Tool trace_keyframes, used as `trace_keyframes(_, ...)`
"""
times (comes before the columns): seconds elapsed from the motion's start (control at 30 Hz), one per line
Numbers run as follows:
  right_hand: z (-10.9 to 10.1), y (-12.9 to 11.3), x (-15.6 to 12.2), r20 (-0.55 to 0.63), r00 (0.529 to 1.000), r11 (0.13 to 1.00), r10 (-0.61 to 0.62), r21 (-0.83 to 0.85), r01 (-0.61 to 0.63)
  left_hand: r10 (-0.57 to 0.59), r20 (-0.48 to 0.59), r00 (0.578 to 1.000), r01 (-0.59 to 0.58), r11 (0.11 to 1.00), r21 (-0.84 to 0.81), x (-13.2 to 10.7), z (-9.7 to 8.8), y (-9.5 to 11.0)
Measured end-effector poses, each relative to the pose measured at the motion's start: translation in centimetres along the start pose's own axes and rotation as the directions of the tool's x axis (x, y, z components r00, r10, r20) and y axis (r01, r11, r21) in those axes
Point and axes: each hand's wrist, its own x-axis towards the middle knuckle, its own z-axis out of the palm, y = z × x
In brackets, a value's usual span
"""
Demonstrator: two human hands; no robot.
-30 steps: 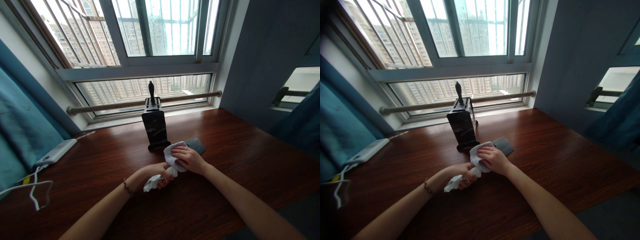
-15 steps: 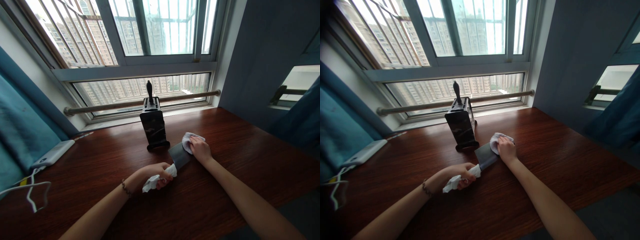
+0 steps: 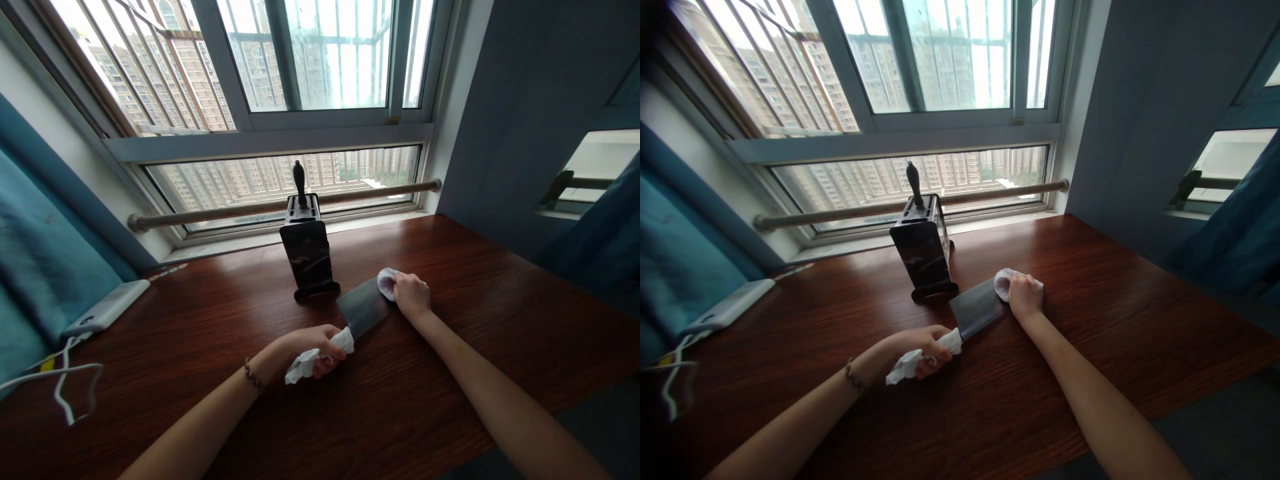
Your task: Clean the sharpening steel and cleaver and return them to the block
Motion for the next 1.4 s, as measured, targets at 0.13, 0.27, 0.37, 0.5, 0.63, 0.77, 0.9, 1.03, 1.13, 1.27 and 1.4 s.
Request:
trace_keyframes(0.13, 0.3, 0.5, 0.2, 0.001, 0.999, 0.999, 0.039, -0.010, -0.039, -0.007, 0.012, 1.000, 0.007, 1.000, -0.030, -0.1, 0.1, 0.0)
trace_keyframes(0.27, 0.4, 0.1, 0.0, 0.003, 1.000, 0.999, -0.027, 0.034, 0.027, -0.015, -0.006, 1.000, 0.014, 0.999, -0.038, -0.1, 0.2, 0.1)
trace_keyframes(0.37, 0.3, -1.1, -0.6, -0.009, 0.984, 0.976, -0.180, 0.126, 0.179, -0.018, -0.004, 1.000, 0.018, 0.998, -0.056, -0.3, 0.4, 0.4)
trace_keyframes(0.5, 0.4, -1.6, -0.9, -0.049, 0.975, 0.966, -0.215, 0.139, 0.220, -0.025, 0.007, 1.000, 0.026, 0.998, -0.058, -0.4, 0.7, 0.6)
trace_keyframes(0.63, 0.7, -0.3, -0.2, -0.031, 0.999, 0.999, -0.045, 0.013, 0.045, -0.015, -0.014, 1.000, 0.014, 0.998, -0.055, -0.4, 0.6, 0.4)
trace_keyframes(0.77, 0.8, 0.4, 0.2, -0.017, 0.999, 0.998, -0.044, 0.036, 0.044, 0.005, 0.006, 1.000, -0.005, 0.998, -0.062, -0.1, 0.3, 0.0)
trace_keyframes(0.9, 0.4, -0.8, -0.4, -0.003, 0.977, 0.968, -0.215, 0.135, 0.214, -0.007, 0.001, 1.000, 0.007, 0.999, -0.043, -0.1, 0.3, 0.2)
trace_keyframes(1.03, 0.1, -1.7, -0.9, -0.022, 0.958, 0.934, -0.287, 0.217, 0.285, -0.001, 0.001, 1.000, 0.001, 0.999, -0.051, -0.3, 0.4, 0.3)
trace_keyframes(1.13, 0.2, -1.2, -0.7, -0.005, 0.989, 0.983, -0.146, 0.108, 0.145, 0.000, 0.011, 1.000, 0.001, 0.998, -0.068, -0.2, 0.3, 0.1)
trace_keyframes(1.27, 0.4, -0.2, -0.2, 0.026, 1.000, 0.998, 0.013, -0.057, -0.011, -0.004, -0.008, 1.000, 0.004, 0.997, -0.074, 0.0, 0.1, -0.2)
trace_keyframes(1.4, 0.3, -0.4, -0.3, 0.023, 0.996, 0.997, -0.082, 0.000, 0.082, -0.014, 0.007, 1.000, 0.014, 0.997, -0.074, 0.1, 0.0, -0.3)
